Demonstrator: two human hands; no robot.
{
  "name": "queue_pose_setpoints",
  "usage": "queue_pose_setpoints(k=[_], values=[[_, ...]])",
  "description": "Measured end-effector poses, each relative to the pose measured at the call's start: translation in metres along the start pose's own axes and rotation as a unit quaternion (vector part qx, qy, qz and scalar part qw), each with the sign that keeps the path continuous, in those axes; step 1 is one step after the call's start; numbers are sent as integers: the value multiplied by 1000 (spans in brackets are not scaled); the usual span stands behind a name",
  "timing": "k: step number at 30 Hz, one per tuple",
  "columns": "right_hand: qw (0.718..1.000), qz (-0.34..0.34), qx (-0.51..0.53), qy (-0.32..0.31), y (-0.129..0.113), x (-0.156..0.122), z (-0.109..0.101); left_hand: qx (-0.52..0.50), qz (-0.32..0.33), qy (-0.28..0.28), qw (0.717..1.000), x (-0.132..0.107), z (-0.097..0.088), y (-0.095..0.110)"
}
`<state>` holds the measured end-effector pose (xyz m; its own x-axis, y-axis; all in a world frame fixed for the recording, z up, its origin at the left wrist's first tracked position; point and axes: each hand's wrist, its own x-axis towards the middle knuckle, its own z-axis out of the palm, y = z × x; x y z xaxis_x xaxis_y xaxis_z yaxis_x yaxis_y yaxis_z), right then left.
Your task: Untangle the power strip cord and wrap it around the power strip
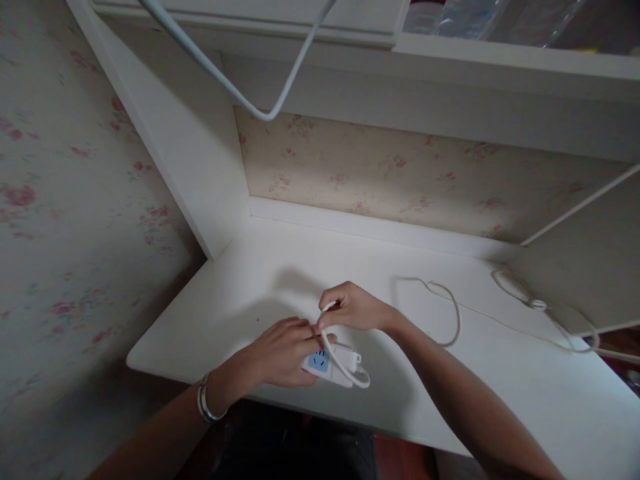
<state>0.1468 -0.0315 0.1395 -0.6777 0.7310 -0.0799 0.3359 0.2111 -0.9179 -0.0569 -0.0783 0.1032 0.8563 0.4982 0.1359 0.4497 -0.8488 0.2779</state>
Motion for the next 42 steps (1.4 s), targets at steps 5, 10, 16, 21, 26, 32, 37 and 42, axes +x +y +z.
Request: queue_pose_setpoints(k=[5, 10, 16, 21, 26, 32, 37, 42], values=[[990, 24, 26, 136, 34, 0, 13, 36, -39, 76, 996, -11, -9, 12], [975, 56, 33, 212, 49, -9, 32, 54, -67, 160, 983, -18, -16, 15], [972, 69, -90, 204, 54, -36, 52, 108, -151, 210, 960, -16, -17, 2], [927, 126, -322, 147, 33, -61, 68, 161, -208, 164, 951, -6, -8, -9], [880, 54, -453, 134, 7, -75, 74, 179, -223, 105, 952, 6, 2, -5], [841, -54, -516, 149, -14, -75, 47, 149, -139, 16, 979, 6, 5, 9], [849, -54, -494, 182, -13, -58, 23, 119, -52, -27, 991, 0, -2, 18], [900, -36, -383, 207, -4, -40, 16, 72, 11, -21, 997, -5, -15, 30]])
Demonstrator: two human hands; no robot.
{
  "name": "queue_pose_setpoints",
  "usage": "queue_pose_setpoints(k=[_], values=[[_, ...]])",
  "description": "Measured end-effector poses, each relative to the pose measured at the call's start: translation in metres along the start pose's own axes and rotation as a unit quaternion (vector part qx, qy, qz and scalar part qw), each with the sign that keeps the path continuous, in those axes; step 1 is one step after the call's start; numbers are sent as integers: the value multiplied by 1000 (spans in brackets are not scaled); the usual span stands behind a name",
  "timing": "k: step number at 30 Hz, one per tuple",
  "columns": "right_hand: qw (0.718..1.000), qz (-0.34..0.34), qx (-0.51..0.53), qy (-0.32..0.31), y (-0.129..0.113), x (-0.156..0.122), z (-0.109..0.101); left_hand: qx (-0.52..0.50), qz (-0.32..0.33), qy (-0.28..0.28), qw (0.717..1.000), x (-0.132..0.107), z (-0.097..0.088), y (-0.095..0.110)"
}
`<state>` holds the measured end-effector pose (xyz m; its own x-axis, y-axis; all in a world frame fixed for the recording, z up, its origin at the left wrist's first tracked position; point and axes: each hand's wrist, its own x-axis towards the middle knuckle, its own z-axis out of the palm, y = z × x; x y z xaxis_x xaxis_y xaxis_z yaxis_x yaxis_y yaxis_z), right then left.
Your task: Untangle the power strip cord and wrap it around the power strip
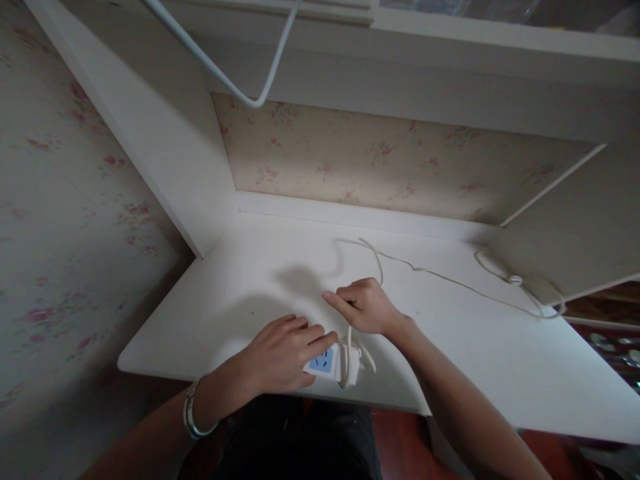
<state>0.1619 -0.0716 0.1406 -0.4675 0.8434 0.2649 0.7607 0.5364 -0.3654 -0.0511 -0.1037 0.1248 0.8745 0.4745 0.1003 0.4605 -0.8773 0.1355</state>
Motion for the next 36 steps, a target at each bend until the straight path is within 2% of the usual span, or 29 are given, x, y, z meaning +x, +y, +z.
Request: queue_pose_setpoints(k=[2, 5, 9, 11, 14, 17, 22, 26, 30, 32, 36], values=[[996, 46, 73, 5, 4, 6, 4, -19, 25, 9, 999, -2, -6, 6], [975, 123, 185, 14, 14, 11, 13, -33, 37, 42, 998, -5, -16, 13], [942, 216, 253, 37, 31, 3, 34, -7, -3, 128, 992, -8, -24, 8], [935, 238, 262, 20, 37, -7, 46, 6, -47, 165, 985, -6, -25, 0], [943, 227, 244, -20, 37, -25, 58, 37, -121, 188, 974, -1, -23, -13], [955, 230, 186, -36, 27, -39, 57, 71, -159, 184, 967, 4, -18, -22], [972, 203, 102, -58, 6, -53, 47, 77, -218, 167, 958, 11, -14, -21], [977, 184, 47, -96, -11, -60, 55, 66, -252, 157, 953, 17, -15, -17], [983, 129, -22, -131, -26, -65, 59, 82, -292, 154, 940, 21, -8, -23], [985, 100, -59, -124, -30, -65, 52, 100, -303, 141, 937, 22, -2, -28], [994, 44, -92, -37, -30, -57, 26, 111, -286, 95, 947, 20, 9, -29]])
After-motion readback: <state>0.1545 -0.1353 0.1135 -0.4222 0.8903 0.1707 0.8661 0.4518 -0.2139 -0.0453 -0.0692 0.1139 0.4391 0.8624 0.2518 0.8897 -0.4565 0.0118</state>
